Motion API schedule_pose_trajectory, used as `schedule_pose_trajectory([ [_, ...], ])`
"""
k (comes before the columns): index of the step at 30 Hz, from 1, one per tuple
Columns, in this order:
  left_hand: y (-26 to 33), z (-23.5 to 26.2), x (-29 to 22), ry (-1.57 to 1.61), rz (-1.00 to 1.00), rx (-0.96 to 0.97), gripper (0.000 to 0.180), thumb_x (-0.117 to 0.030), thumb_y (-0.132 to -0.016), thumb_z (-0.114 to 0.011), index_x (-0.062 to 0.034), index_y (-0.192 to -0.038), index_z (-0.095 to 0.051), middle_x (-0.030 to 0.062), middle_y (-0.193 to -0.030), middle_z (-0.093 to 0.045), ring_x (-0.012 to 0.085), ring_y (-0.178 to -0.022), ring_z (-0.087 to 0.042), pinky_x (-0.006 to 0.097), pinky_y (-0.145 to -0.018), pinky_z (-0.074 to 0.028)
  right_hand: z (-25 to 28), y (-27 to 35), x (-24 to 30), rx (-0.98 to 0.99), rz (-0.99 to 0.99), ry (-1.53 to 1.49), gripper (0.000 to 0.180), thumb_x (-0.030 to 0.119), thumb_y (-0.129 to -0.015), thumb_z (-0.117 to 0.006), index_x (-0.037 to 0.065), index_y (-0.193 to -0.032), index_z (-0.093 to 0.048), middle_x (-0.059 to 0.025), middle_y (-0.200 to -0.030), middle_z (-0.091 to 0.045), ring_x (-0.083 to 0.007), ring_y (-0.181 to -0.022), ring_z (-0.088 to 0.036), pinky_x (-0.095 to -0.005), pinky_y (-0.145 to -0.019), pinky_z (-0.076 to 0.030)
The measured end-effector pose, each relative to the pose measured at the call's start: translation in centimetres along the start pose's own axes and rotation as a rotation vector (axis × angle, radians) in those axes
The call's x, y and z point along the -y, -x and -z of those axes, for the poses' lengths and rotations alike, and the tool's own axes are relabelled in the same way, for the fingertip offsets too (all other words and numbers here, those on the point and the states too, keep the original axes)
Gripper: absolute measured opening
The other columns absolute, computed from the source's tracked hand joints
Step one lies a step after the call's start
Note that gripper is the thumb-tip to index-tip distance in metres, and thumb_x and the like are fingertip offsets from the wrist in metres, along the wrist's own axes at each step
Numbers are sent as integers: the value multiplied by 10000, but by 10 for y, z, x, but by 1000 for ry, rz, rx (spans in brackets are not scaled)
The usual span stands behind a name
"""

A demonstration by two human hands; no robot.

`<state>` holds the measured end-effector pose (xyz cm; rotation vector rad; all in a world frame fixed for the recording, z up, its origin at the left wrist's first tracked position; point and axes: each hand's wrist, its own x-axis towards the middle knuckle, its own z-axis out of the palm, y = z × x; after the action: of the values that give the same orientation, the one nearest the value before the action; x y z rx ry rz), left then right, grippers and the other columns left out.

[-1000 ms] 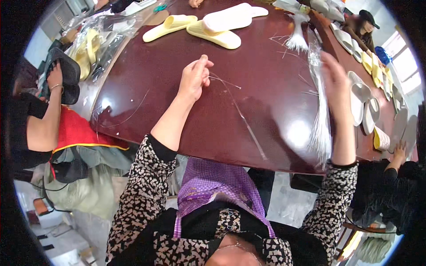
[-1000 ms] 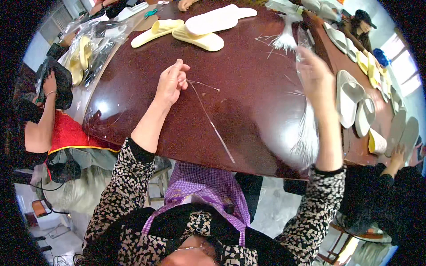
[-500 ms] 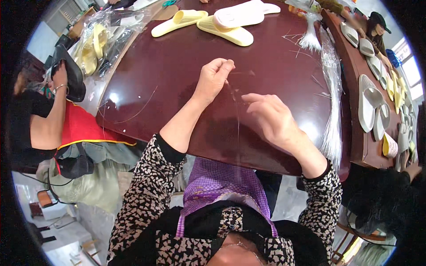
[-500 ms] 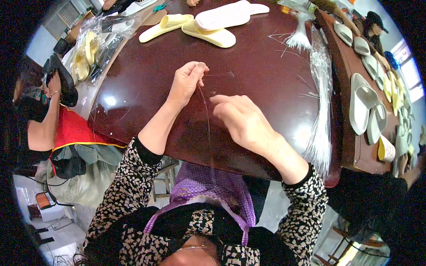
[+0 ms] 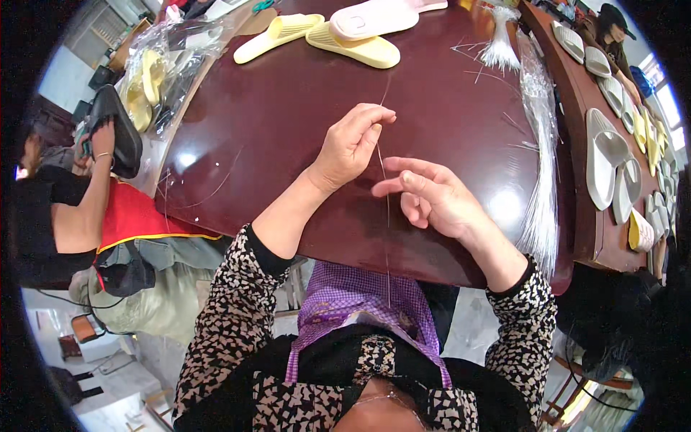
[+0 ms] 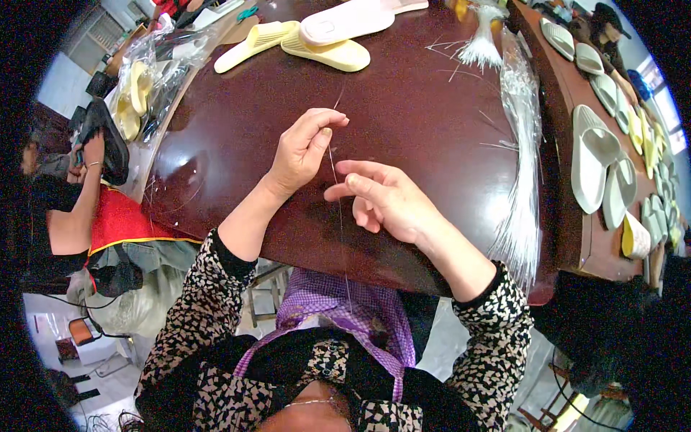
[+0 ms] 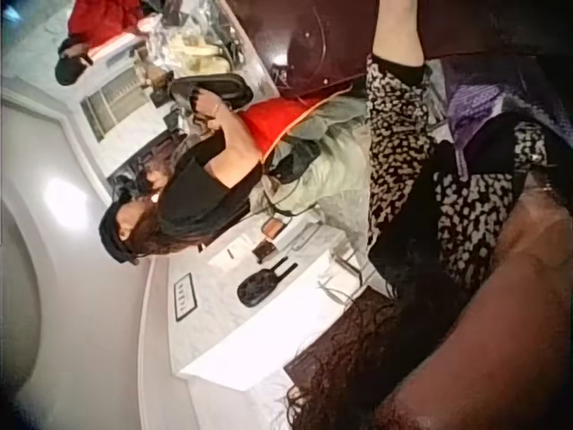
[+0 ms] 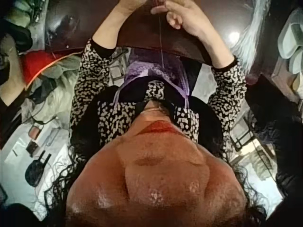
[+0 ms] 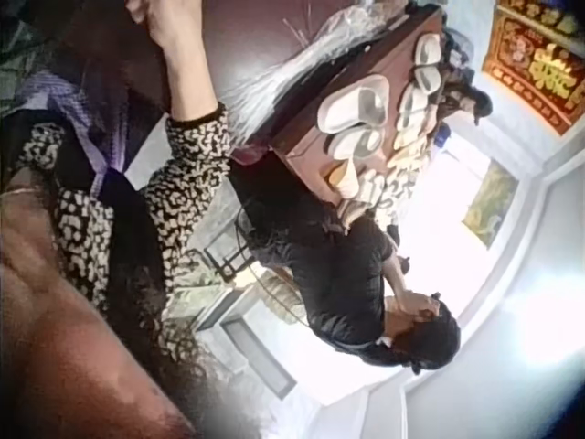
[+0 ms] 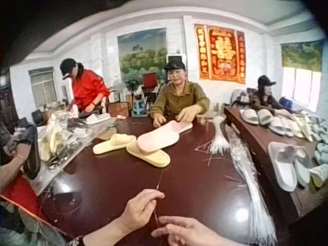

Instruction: The person pairs slippers together by threading and fastening plastic ties through them by hand.

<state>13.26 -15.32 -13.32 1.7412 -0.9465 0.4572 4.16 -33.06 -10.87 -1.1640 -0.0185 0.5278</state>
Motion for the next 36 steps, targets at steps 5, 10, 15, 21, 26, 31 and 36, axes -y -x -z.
schedule_pose_trajectory([
  [5,-2,4,2,-34,23,-49,159,5,-853,-534,5,-997,-601,104,-932,-616,209,-877,-617,285,-792,-490,5,-3,-2,9,-33,-163,258,199,-906,-548,6,-1078,-541,-43,-707,-530,-80,-486,-406,-239,-440,-369],
  [10,1,10,13,-152,20,-54,114,6,-820,-586,3,-929,-619,95,-907,-620,199,-832,-617,290,-774,-492,16,-5,0,-147,156,-261,172,190,-902,-546,27,-955,-552,23,-600,-393,-74,-466,-334,-240,-437,-327],
  [15,2,15,17,-182,77,-88,71,-9,-802,-623,-1,-872,-625,76,-870,-613,180,-771,-599,287,-734,-479,30,-9,0,-232,330,-337,155,183,-896,-546,32,-927,-557,50,-565,-327,-68,-457,-300,-242,-446,-311],
  [21,-2,20,24,-170,198,-256,57,-2,-791,-631,-11,-847,-628,72,-781,-584,156,-677,-563,268,-591,-448,30,-6,-1,-217,413,-307,157,183,-896,-542,30,-922,-564,57,-549,-312,-63,-449,-288,-243,-453,-310],
  [26,-1,23,32,-219,198,-271,53,-20,-812,-621,-6,-861,-633,63,-792,-593,128,-679,-559,253,-596,-447,26,-1,4,-287,483,-291,162,186,-901,-536,30,-924,-569,62,-540,-302,-62,-444,-274,-242,-457,-303],
  [31,1,27,45,-110,398,-262,88,-68,-870,-588,-12,-930,-619,17,-851,-594,80,-739,-537,230,-673,-447,33,-1,8,-291,529,-296,171,197,-906,-535,32,-933,-568,63,-541,-305,-62,-445,-267,-241,-459,-299],
  [36,0,29,46,112,525,-333,166,-79,-893,-565,5,-1036,-578,23,-877,-579,62,-749,-530,207,-680,-450,33,-3,6,-293,526,-278,177,206,-906,-538,35,-935,-567,64,-544,-304,-61,-450,-273,-239,-462,-300],
])
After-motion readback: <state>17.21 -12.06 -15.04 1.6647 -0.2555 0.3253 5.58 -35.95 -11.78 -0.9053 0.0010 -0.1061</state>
